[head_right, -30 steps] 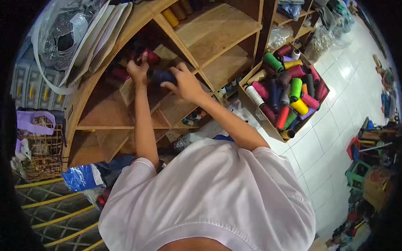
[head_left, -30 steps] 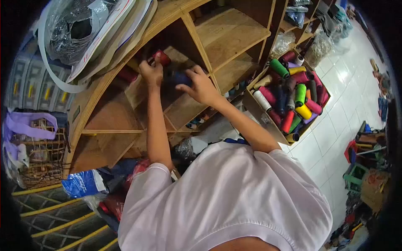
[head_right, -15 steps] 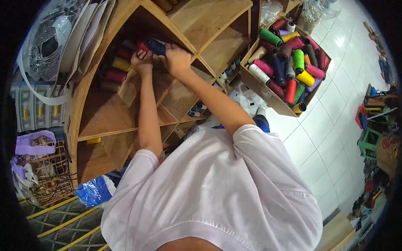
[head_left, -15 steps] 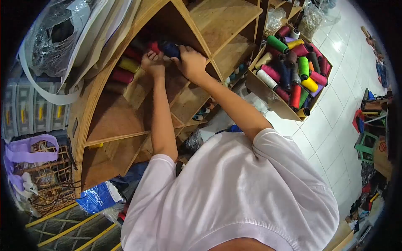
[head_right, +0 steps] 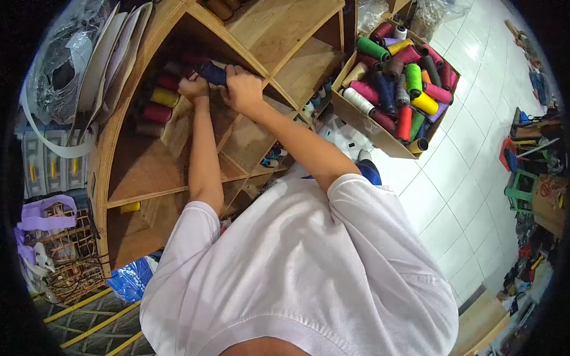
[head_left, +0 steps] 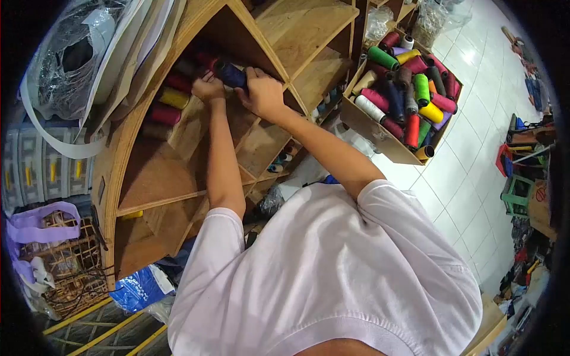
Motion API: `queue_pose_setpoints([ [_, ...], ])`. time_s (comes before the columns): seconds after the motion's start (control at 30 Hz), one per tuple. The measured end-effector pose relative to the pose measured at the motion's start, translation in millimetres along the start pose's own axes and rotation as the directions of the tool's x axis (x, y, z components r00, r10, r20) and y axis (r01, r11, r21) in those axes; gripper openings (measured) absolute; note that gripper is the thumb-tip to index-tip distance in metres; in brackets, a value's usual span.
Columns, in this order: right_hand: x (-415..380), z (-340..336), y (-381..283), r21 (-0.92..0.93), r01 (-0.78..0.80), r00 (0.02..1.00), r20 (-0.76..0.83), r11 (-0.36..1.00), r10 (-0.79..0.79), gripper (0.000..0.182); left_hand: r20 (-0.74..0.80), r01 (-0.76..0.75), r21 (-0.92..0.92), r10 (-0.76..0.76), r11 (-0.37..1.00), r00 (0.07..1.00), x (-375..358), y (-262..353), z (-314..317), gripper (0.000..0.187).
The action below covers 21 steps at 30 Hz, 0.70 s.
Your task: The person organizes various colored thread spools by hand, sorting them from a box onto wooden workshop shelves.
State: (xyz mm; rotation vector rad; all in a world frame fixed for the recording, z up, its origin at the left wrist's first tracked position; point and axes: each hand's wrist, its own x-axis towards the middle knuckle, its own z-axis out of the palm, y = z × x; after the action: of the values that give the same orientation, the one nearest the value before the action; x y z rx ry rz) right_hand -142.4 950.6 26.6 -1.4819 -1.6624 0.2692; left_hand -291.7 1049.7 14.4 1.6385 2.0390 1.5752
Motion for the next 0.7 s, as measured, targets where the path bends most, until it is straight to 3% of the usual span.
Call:
queue_pose_setpoints([
  [0.07, 0, -8, -1, 0.029, 0.002, 0.999, 0.035, 1.0, -0.003, 0.053, 0.017, 0.045, 0.055, -0.046, 0.997, 0.999, 3, -5, 1, 0.015],
  [0.13, 1, -14, 0, 0.041, 0.022, 0.988, 0.151, 0.999, -0.028, 0.056, -0.059, -0.181, -0.116, 0.175, 0.977, 0.983, 5, -7, 1, 0.016],
  [0.17, 0, -14, 4, 0.041, 0.022, 0.988, 0.155, 0.999, -0.028, 0.056, -0.059, -0.178, -0.115, 0.172, 0.977, 0.983, 5, -8, 0, 0.016],
  [0.23, 0, -12, 10, 0.084, 0.074, 0.989, 0.125, 0.994, -0.084, 0.056, 0.056, -0.145, 0.212, 0.137, 0.966, 0.989, 6, -9, -2, 0.011],
  [0.37, -1, -7, 13, 0.118, 0.08, 0.993, 0.076, 0.99, -0.09, 0.055, 0.094, -0.127, 0.154, 0.114, 0.98, 0.989, 11, -18, 5, 0.012],
  [0.47, -2, -6, 15, 0.14, 0.087, 0.992, 0.075, 0.986, -0.098, 0.044, 0.062, -0.189, 0.431, 0.18, 0.882, 0.982, 18, -26, 10, 0.011],
  [0.6, -2, -5, 16, 0.136, 0.107, 0.989, 0.082, 0.985, -0.119, 0.045, -0.146, -0.2, 0.266, 0.244, 0.943, 0.959, 28, -45, 24, 0.018],
  [0.7, -2, -7, 19, 0.122, 0.103, 0.988, 0.105, 0.987, -0.116, 0.047, -0.14, -0.233, 0.159, 0.255, 0.959, 0.957, 20, -33, 22, 0.021],
])
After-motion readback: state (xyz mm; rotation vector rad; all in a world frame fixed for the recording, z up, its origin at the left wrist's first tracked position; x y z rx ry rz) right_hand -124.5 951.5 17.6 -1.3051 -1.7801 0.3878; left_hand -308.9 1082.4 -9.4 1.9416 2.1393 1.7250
